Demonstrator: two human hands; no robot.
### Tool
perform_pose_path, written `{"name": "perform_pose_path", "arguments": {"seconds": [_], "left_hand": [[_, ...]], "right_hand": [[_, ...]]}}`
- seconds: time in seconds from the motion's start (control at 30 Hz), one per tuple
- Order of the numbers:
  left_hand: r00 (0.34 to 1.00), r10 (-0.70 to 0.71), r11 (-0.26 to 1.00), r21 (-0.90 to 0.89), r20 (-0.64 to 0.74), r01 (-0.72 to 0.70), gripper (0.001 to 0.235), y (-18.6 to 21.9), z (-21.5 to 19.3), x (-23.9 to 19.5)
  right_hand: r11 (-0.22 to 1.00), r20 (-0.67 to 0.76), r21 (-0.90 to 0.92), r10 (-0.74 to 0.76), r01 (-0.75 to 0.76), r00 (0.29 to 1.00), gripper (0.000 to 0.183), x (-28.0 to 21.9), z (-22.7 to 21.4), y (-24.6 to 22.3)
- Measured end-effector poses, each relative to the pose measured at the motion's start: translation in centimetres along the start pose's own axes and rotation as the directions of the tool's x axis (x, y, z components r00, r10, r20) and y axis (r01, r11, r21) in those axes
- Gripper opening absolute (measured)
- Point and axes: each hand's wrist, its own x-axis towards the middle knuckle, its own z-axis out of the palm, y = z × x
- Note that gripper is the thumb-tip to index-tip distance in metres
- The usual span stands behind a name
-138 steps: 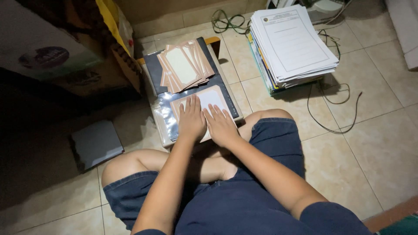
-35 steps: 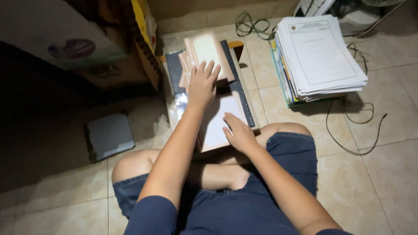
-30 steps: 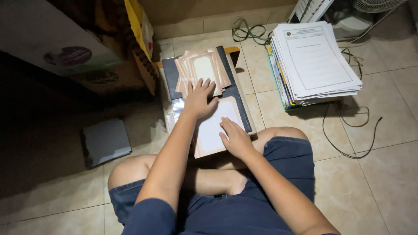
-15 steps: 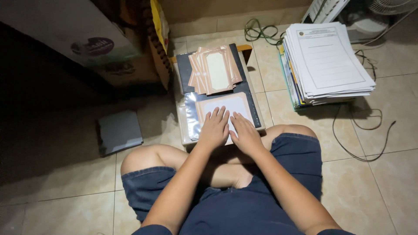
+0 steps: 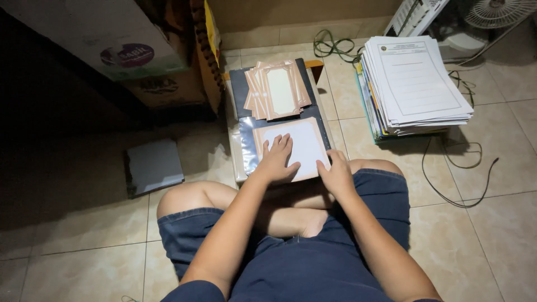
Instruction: Inserting individual sheets of paper into clear plastic sleeves at a steady pace.
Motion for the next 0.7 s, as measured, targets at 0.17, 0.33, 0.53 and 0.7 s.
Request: {"name": "perform_pose_path", "arguments": {"seconds": [0.17,0.33,0.53,0.7], "left_hand": [[0.998,-0.003,0.967,-0.256,0.064,0.019,0.092,-0.9,-1.1,0.3],[0.999,0.021,0.826,-0.564,0.047,0.009,0.091,-2.3,-1.1,0.7],[0.997,0.037,0.829,-0.56,0.067,0.007,0.086,-1.9,-2.0,0.2],[0.997,0.042,0.83,-0.557,0.06,-0.001,0.087,-1.1,-3.1,-0.4]], "right_hand": [[0.94,-0.131,0.156,-0.286,0.304,0.949,0.029,-2.1,-1.1,-5.4],[0.879,-0.072,0.207,-0.424,0.43,0.903,0.03,-3.7,-1.2,-8.7],[0.869,-0.066,0.206,-0.447,0.451,0.892,0.028,-3.6,-1.2,-8.8],[0.877,-0.027,0.241,-0.423,0.417,0.906,0.028,-3.6,-1.4,-8.7]]}}
